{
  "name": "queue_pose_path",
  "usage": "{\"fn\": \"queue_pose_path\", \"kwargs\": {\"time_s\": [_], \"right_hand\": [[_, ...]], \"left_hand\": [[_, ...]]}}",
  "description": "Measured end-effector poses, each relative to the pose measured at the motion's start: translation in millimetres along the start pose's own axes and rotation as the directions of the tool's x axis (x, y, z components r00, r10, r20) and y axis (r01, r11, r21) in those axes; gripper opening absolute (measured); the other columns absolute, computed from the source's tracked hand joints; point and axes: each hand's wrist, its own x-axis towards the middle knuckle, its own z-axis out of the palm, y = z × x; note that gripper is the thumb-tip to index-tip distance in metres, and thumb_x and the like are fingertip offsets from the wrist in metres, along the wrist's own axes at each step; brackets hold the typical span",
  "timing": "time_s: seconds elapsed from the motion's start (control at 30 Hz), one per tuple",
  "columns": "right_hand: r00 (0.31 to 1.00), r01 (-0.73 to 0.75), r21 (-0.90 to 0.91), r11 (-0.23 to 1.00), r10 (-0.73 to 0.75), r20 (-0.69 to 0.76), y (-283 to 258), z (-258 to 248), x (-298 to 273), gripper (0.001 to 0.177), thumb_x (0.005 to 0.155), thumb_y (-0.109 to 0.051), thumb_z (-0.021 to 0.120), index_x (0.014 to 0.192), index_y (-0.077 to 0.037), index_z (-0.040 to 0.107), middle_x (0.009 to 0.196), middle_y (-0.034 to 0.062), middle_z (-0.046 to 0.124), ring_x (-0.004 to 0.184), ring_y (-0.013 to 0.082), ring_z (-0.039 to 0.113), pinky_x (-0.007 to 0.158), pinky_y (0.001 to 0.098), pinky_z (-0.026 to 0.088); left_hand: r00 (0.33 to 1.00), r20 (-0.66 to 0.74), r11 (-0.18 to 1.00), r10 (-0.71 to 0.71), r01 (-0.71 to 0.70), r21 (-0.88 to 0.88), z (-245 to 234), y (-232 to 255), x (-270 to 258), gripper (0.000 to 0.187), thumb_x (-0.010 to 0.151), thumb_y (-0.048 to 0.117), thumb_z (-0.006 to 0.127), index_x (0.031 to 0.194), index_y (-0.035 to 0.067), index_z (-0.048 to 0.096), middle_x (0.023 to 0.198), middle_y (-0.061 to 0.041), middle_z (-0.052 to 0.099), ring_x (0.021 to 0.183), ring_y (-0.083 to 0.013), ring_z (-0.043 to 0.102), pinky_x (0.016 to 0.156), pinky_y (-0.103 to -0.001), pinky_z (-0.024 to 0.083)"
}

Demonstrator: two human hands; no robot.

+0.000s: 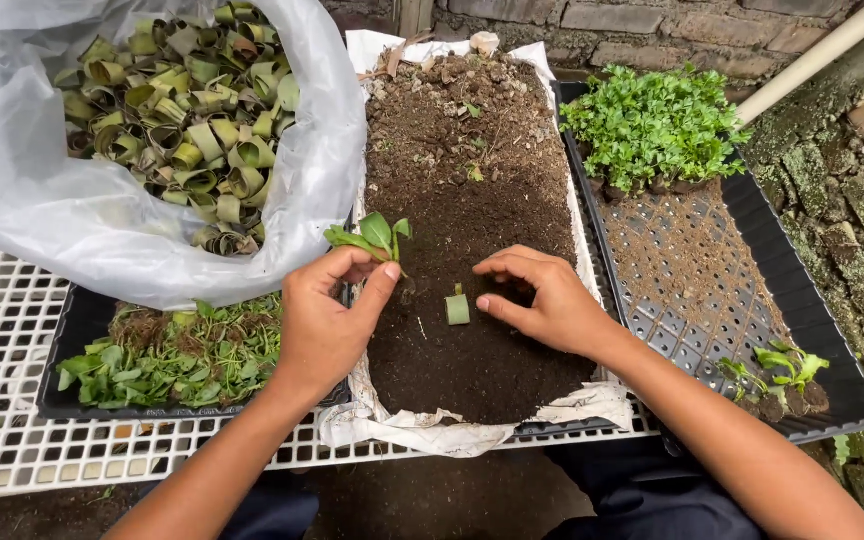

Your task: Transplanting small green seedlings from a plastic bag and a starter tray into a larger container filled with soil.

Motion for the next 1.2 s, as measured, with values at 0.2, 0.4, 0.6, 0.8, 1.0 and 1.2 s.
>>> {"fn": "queue_pose_path", "kwargs": {"time_s": [0.2, 0.4, 0.6, 0.8, 1.0, 1.2], "right_hand": [[0.933, 0.045, -0.205, 0.978, 0.033, 0.359, -29, 19, 15, 0.046, 0.084, -0.015, 0.078, 0.125, 0.004, 0.068, 0.111, 0.022, 0.071, 0.101, 0.0437, 0.07, 0.091, 0.0548, 0.057], [0.935, -0.025, -0.07, 0.997, 0.048, 0.352, -21, 18, 8, 0.032, 0.08, -0.012, 0.082, 0.11, -0.005, 0.076, 0.104, 0.0133, 0.073, 0.1, 0.0368, 0.072, 0.092, 0.0493, 0.056], [0.974, -0.001, 0.014, 1.0, -0.002, 0.227, -12, 30, 6, 0.03, 0.077, -0.012, 0.088, 0.106, -0.01, 0.079, 0.092, 0.0077, 0.071, 0.086, 0.0245, 0.07, 0.083, 0.0403, 0.056], [0.985, 0.011, 0.215, 0.977, -0.047, 0.164, -18, 50, 12, 0.037, 0.077, -0.011, 0.088, 0.111, -0.006, 0.075, 0.095, 0.0125, 0.078, 0.089, 0.0261, 0.074, 0.084, 0.0437, 0.057], [0.99, 0.034, 0.045, 0.998, -0.04, 0.135, 5, 49, 3, 0.053, 0.074, -0.018, 0.092, 0.122, -0.008, 0.072, 0.112, 0.0122, 0.066, 0.098, 0.032, 0.068, 0.093, 0.049, 0.054], [0.984, -0.128, -0.111, 0.986, 0.14, 0.114, -4, 46, -9, 0.071, 0.07, -0.03, 0.093, 0.129, -0.004, 0.063, 0.098, 0.0131, 0.061, 0.073, 0.0263, 0.065, 0.072, 0.0462, 0.057]], "left_hand": [[0.999, 0.051, 1.0, 0.015, -0.016, 0.013, -14, -1, -4, 0.012, 0.09, 0.012, 0.076, 0.079, 0.007, 0.076, 0.065, -0.006, 0.072, 0.065, -0.0158, 0.067, 0.067, -0.03, 0.054], [0.994, 0.093, 0.997, 0.057, -0.052, -0.062, -17, 0, -5, 0.011, 0.089, 0.009, 0.073, 0.08, 0.004, 0.076, 0.067, -0.007, 0.074, 0.065, -0.0155, 0.066, 0.066, -0.03, 0.052], [0.985, 0.165, 0.997, 0.056, -0.047, -0.058, -16, -1, -3, 0.012, 0.089, 0.009, 0.069, 0.083, 0.001, 0.075, 0.067, -0.01, 0.073, 0.063, -0.0182, 0.064, 0.064, -0.031, 0.051], [0.985, 0.168, 0.998, 0.044, -0.038, -0.039, -21, -3, -5, 0.011, 0.09, 0.009, 0.069, 0.085, 0.002, 0.075, 0.069, -0.01, 0.073, 0.065, -0.0168, 0.066, 0.063, -0.029, 0.051], [0.979, 0.203, 1.0, 0.009, -0.01, 0.006, -27, -2, -9, 0.007, 0.089, 0.009, 0.071, 0.086, 0.005, 0.076, 0.066, -0.006, 0.073, 0.063, -0.0146, 0.066, 0.063, -0.027, 0.052], [0.976, 0.219, 1.0, 0.001, 0.0, -0.006, -24, 6, -9, 0.008, 0.09, 0.007, 0.07, 0.084, 0.004, 0.076, 0.065, -0.008, 0.073, 0.061, -0.0148, 0.064, 0.063, -0.028, 0.052]]}}
